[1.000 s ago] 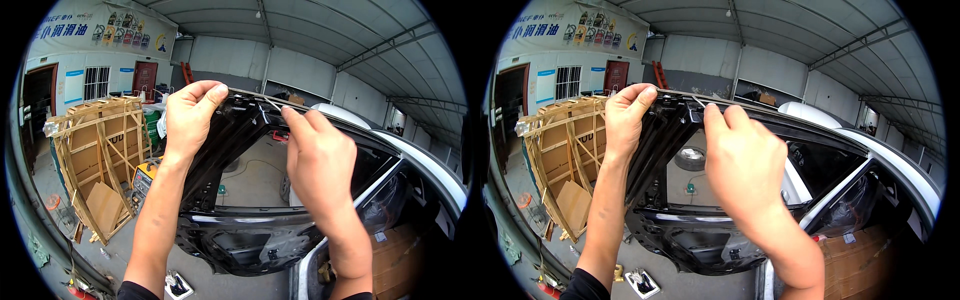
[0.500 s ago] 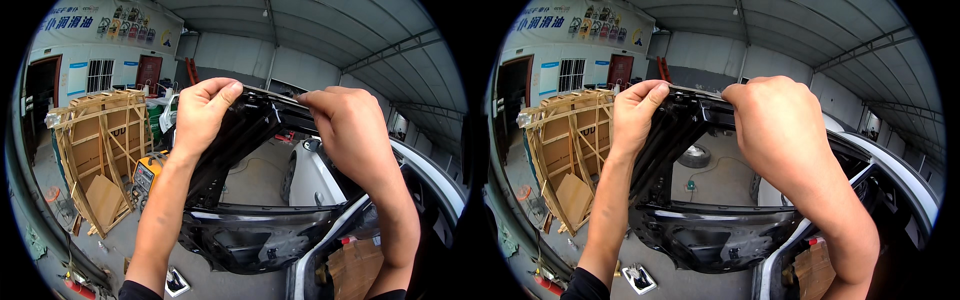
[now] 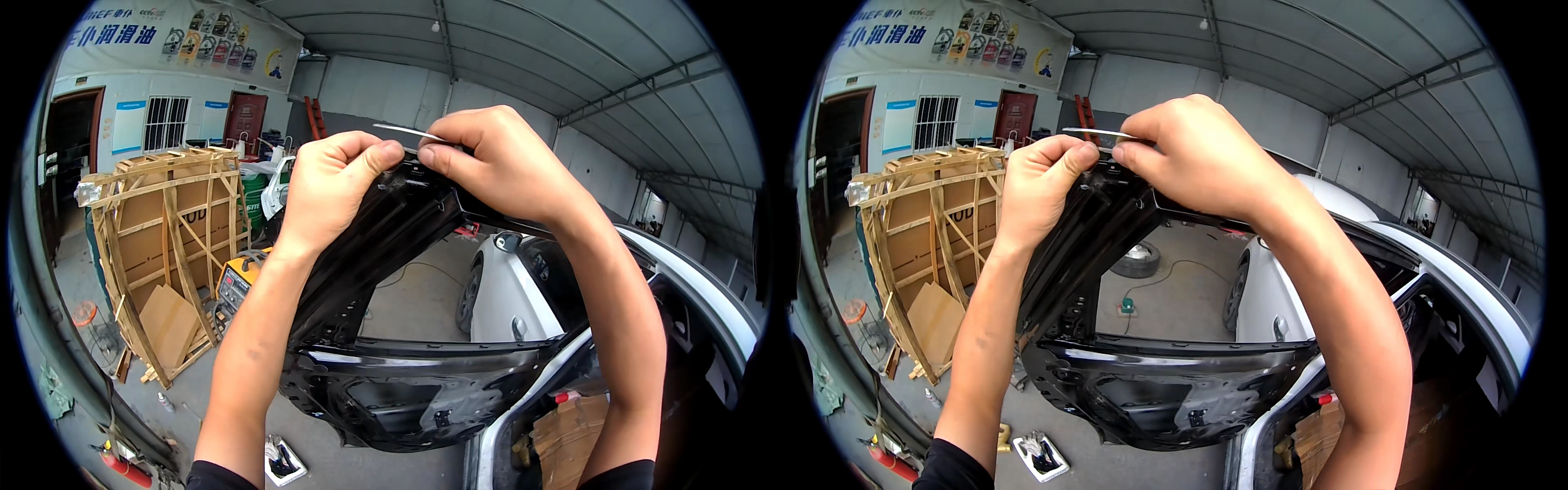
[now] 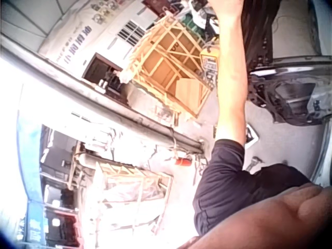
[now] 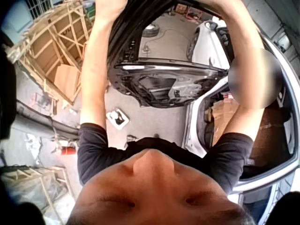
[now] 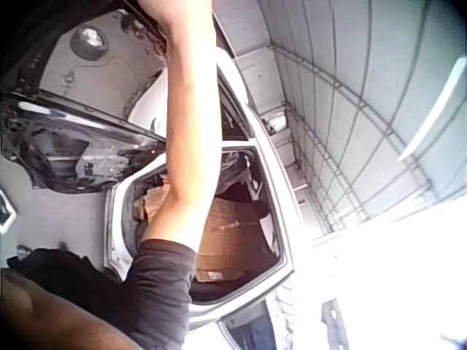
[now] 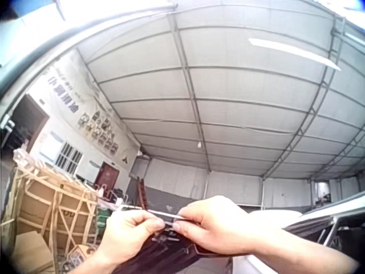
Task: The person removes a rubber weather seal from a car door, walks to a nearby area, and then returns to install the seal along the door frame using a small metal tool to press it into place.
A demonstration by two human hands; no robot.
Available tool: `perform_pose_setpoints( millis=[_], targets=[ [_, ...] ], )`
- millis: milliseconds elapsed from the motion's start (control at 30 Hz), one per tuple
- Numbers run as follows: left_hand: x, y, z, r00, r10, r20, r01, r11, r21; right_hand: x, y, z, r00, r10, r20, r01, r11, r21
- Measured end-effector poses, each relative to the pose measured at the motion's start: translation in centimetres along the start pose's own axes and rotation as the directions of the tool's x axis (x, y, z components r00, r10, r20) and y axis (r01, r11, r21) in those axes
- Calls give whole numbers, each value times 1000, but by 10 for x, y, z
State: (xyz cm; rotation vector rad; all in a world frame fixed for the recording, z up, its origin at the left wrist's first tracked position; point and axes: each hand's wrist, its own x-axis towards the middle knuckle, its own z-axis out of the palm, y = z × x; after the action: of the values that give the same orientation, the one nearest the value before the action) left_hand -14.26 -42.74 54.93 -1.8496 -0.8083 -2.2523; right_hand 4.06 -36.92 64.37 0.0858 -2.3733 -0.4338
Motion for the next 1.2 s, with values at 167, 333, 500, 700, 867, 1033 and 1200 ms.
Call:
perform_pose_setpoints(
  millis=[167, 333, 500, 700, 867, 1033, 1200],
  targets=[
    [3, -2, -3, 990, 133, 48, -140, 964, 225, 2, 17, 5, 991, 17, 131, -46, 974, 220],
    [2, -3, 3, 990, 143, 2, -142, 976, 166, 3, 22, 7, 993, -111, 43, 104, 985, 134],
    [-1, -4, 5, 960, 279, -30, -261, 927, 268, 5, 25, 12, 982, -189, -1, 188, 977, 97],
    [1, -2, 6, 923, 383, -23, -349, 863, 366, 6, 26, 12, 983, -183, 27, 178, 975, 134],
    [0, -2, 5, 955, 295, -27, -276, 918, 285, 10, 29, 14, 982, -129, 137, 92, 965, 247],
    [-1, -7, 6, 969, 243, -45, -227, 948, 223, 16, 27, 11, 969, -30, 246, -43, 957, 288],
    [-1, 1, 3, 999, 6, 40, -10, 996, 84, 14, 30, 9, 975, -186, 123, 158, 966, 207]
  ],
)
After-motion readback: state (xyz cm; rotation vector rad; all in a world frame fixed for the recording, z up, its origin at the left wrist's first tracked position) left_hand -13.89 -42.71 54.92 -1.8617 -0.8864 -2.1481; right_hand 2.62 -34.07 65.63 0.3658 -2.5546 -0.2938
